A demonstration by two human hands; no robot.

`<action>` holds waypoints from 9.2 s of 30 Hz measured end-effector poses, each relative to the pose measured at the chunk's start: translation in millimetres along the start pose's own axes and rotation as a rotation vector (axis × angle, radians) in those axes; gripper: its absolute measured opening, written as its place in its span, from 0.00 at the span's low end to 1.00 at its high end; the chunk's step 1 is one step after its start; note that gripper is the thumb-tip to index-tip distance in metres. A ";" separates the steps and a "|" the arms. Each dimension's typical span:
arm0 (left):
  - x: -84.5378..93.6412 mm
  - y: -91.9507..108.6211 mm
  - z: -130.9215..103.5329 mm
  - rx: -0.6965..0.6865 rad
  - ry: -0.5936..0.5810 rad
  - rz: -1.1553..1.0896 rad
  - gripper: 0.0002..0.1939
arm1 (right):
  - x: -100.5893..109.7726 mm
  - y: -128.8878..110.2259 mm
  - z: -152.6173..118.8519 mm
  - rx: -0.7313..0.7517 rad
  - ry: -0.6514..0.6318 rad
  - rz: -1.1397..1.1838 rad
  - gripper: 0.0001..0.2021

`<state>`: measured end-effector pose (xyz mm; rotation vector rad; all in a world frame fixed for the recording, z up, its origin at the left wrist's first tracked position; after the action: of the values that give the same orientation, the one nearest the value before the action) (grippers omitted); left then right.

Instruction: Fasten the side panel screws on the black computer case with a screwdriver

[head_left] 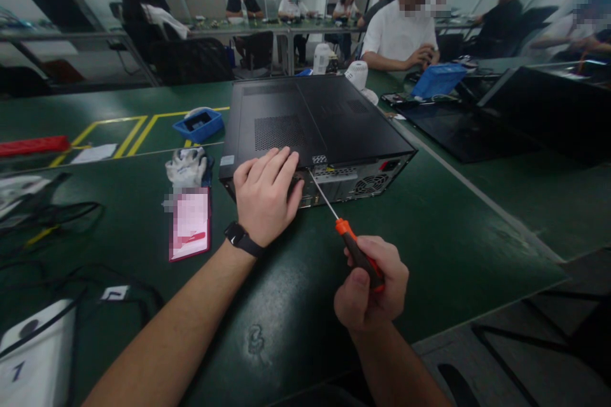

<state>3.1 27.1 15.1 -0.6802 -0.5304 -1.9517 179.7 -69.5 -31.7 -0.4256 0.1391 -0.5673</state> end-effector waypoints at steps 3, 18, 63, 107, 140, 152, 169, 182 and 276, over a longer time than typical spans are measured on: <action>-0.5 -0.6 0.0 0.003 -0.005 -0.008 0.27 | 0.9 0.1 -0.4 -0.011 -0.014 -0.021 0.17; -1.5 -1.1 0.1 0.018 -0.018 -0.016 0.27 | 0.3 1.5 -5.8 -0.005 0.001 0.005 0.18; -1.2 2.3 1.2 -0.014 0.021 0.032 0.22 | -1.1 8.1 -14.4 0.038 -0.042 0.002 0.17; 0.7 2.6 1.7 0.017 -0.009 -0.027 0.24 | -3.3 8.4 -14.0 0.111 0.015 0.042 0.16; 0.9 2.9 1.4 0.005 -0.005 -0.003 0.24 | 0.9 18.3 -25.1 0.041 0.038 0.011 0.14; 0.8 2.4 1.5 0.008 -0.003 -0.029 0.24 | 0.5 13.6 -22.6 0.094 0.041 -0.037 0.16; 1.0 3.2 2.1 -0.019 0.025 0.026 0.22 | -4.2 13.9 -21.1 -0.004 -0.003 0.106 0.18; 0.2 2.3 1.4 -0.020 0.029 0.017 0.23 | -0.6 12.2 -18.8 0.022 0.044 -0.078 0.17; -1.4 0.4 0.2 0.008 -0.003 -0.006 0.25 | 3.0 0.5 -0.2 0.026 0.029 -0.161 0.13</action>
<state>4.0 28.0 14.3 -0.6778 -0.5423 -1.9533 182.4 -70.8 -32.1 -0.4055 0.1260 -0.7327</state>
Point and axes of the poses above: each hand's wrist, its own z-axis towards the middle knuckle, its own x-axis out of the back of the hand, y = z × x, the point moved 4 cm from there along z, towards the middle knuckle, and after that the axes turned 1 degree about z, right-handed, at the moved point
